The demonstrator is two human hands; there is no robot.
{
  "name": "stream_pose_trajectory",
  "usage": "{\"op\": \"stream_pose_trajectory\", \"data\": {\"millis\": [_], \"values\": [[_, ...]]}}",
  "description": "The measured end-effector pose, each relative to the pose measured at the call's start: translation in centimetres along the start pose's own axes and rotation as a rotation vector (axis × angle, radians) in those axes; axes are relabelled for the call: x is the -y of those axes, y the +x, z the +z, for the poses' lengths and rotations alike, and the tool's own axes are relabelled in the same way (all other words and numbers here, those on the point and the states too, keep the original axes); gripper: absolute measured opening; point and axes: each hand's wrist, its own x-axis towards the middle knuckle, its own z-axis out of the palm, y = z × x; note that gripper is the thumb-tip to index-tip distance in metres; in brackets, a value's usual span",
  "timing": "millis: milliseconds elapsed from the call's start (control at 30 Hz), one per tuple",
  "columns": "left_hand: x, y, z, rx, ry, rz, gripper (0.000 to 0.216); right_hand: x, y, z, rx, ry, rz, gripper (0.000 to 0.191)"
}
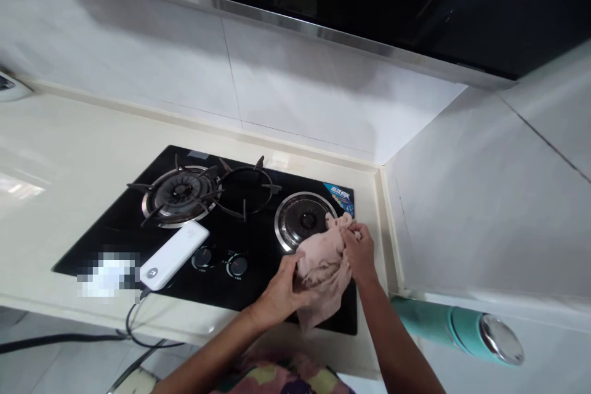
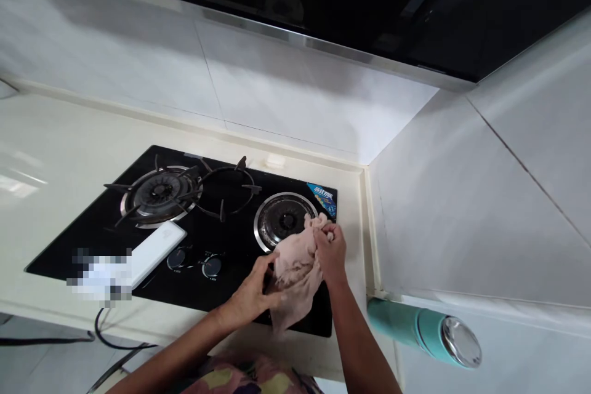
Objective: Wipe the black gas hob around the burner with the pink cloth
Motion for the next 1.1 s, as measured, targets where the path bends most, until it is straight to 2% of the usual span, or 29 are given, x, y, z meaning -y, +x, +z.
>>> {"op": "stream_pose_trajectory", "data": {"millis": [33,100,167,233,333,433,600,767,867,967,1033,1100], "values": [[-0.2,0.3,0.5,0.035,0.017,-0.018,0.089,0.3,1.2,-0.3,-0.039,-0.029,-0.049,0.034],[-0.4,0.9,1.2,0.033,0.083,-0.041,0.089,0.4,3.7,-0.5,-0.022,-0.192,-0.161,0.037],[-0.5,1.4,1.4,0.001,0.147,-0.042,0.076,-0.1,5.3,-0.4,0.111,-0.461,-0.234,0.036],[-0.4,1.5,1.0,-0.003,0.165,-0.039,0.066,-1.0,5.4,0.0,0.237,-0.714,-0.264,0.037],[0.1,0.9,0.3,-0.003,0.134,-0.043,0.058,-2.4,2.3,0.4,0.282,-0.910,-0.310,0.049],[0.9,-0.5,-0.6,-0.028,0.076,-0.079,0.057,-3.0,-3.2,0.7,0.291,-0.954,-0.342,0.062],[2.2,-3.0,-2.5,-0.023,-0.012,-0.140,0.063,-2.2,-11.5,3.6,0.277,-0.924,-0.334,0.083],[2.5,-5.0,-5.1,0.044,0.033,-0.103,0.070,-0.6,-14.3,8.4,0.362,-0.787,-0.357,0.046],[1.9,-5.9,-6.6,0.116,0.053,-0.127,0.077,-0.6,-14.6,10.0,0.395,-0.623,-0.393,0.044],[0.8,-6.5,-7.9,0.193,0.070,-0.084,0.076,-1.1,-14.6,8.9,0.311,-0.386,-0.328,0.041],[-0.1,-6.8,-8.7,0.253,0.079,-0.072,0.067,-1.4,-14.1,6.3,0.190,-0.246,-0.205,0.040],[-0.7,-7.1,-9.4,0.309,0.096,-0.094,0.058,-1.6,-12.8,2.6,0.045,-0.174,-0.103,0.044]]}}
